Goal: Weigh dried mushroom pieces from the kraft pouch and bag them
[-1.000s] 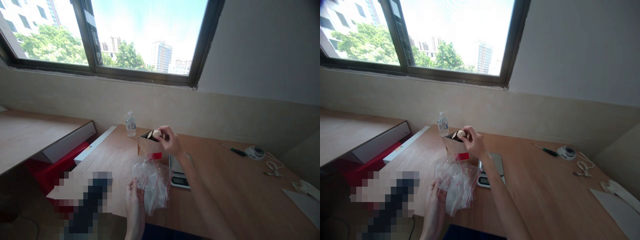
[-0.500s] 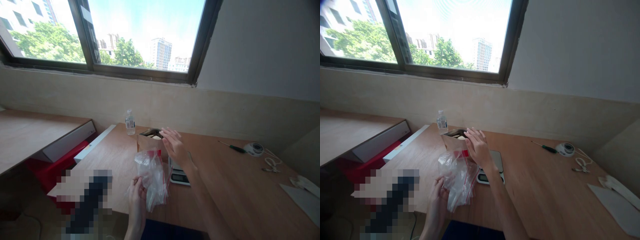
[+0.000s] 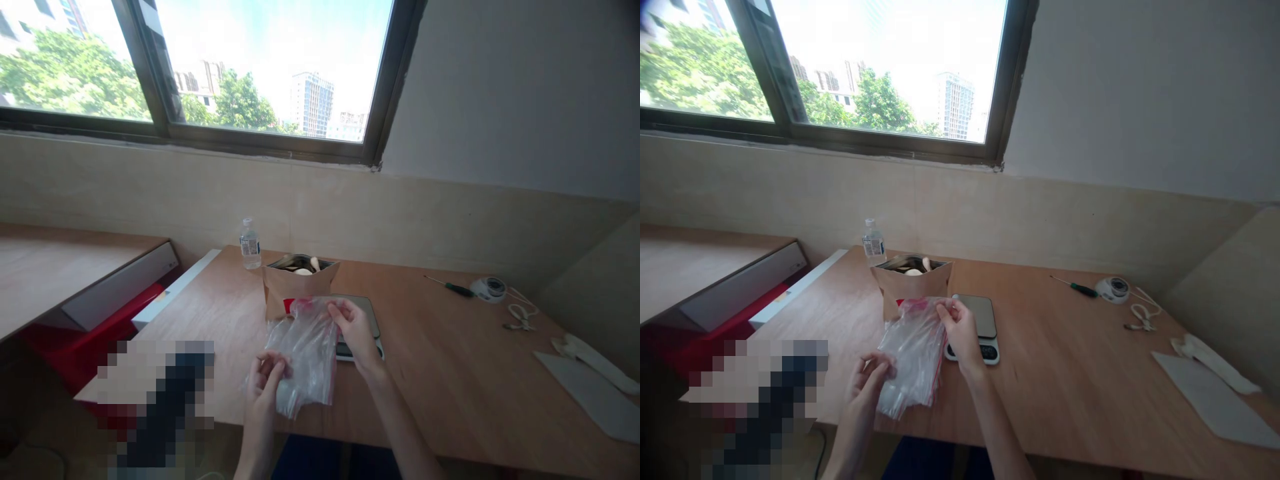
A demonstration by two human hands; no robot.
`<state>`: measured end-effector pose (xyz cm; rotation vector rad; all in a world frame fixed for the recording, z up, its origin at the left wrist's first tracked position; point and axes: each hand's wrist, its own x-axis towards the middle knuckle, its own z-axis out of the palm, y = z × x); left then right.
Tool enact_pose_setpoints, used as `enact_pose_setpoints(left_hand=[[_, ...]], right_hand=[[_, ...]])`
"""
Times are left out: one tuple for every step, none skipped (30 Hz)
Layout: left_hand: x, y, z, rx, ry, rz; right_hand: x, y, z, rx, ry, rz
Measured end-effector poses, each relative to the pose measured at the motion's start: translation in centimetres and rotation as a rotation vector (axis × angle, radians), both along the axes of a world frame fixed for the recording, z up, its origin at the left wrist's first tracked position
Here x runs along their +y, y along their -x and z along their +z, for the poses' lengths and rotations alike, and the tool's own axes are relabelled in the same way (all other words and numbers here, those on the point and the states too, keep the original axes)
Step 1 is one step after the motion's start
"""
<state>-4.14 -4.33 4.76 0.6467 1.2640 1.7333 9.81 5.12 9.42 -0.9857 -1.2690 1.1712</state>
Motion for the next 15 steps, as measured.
enact_pose_setpoints(left_hand=[[-0.2,0.3,0.0,0.076,0.015,0.026],[-0.5,0.5,0.1,0.168,0.027,0.076],[-0.8,0.5,0.4,0.282,0.03,0.144],[-1.1,0.4,0.7,0.419,0.021,0.22],[-1.3,0.2,1.2,0.572,0.005,0.285],[-1.4,0.0,1.6,0.727,-0.017,0.317],[-1.4,-0.3,2.1,0.874,-0.042,0.303],[-1.1,-0.5,2.4,1.003,-0.069,0.244],[-0.6,-0.6,2.5,1.11,-0.091,0.155],[0.0,-0.6,2.4,1.196,-0.106,0.043],[0.8,-0.6,2.0,1.261,-0.111,-0.072],[1.7,-0.4,1.3,1.311,-0.098,-0.174],[2.5,-0.3,0.5,1.346,-0.07,-0.27],[3.2,-0.2,-0.5,1.368,-0.027,-0.345],[3.8,-0.1,-1.6,1.386,0.021,-0.388]], right_hand=[[0.1,0.3,-0.5,0.007,-0.009,-0.029],[0.1,0.7,-1.0,0.004,-0.02,-0.049],[0.2,1.2,-1.5,-0.006,-0.035,-0.066],[0.2,1.8,-2.0,-0.021,-0.053,-0.077],[0.3,2.4,-2.6,-0.043,-0.074,-0.077],[0.4,3.0,-3.0,-0.076,-0.097,-0.068],[0.5,3.4,-3.5,-0.123,-0.123,-0.061],[0.6,3.8,-3.9,-0.182,-0.159,-0.062],[0.7,3.9,-4.2,-0.249,-0.202,-0.073],[0.6,3.9,-4.5,-0.314,-0.247,-0.1],[0.5,3.6,-4.7,-0.369,-0.292,-0.146],[0.3,3.1,-5.0,-0.411,-0.329,-0.204],[0.0,2.4,-5.2,-0.439,-0.355,-0.267],[-0.4,1.5,-5.5,-0.458,-0.369,-0.33],[-0.8,0.4,-5.8,-0.476,-0.377,-0.389]])
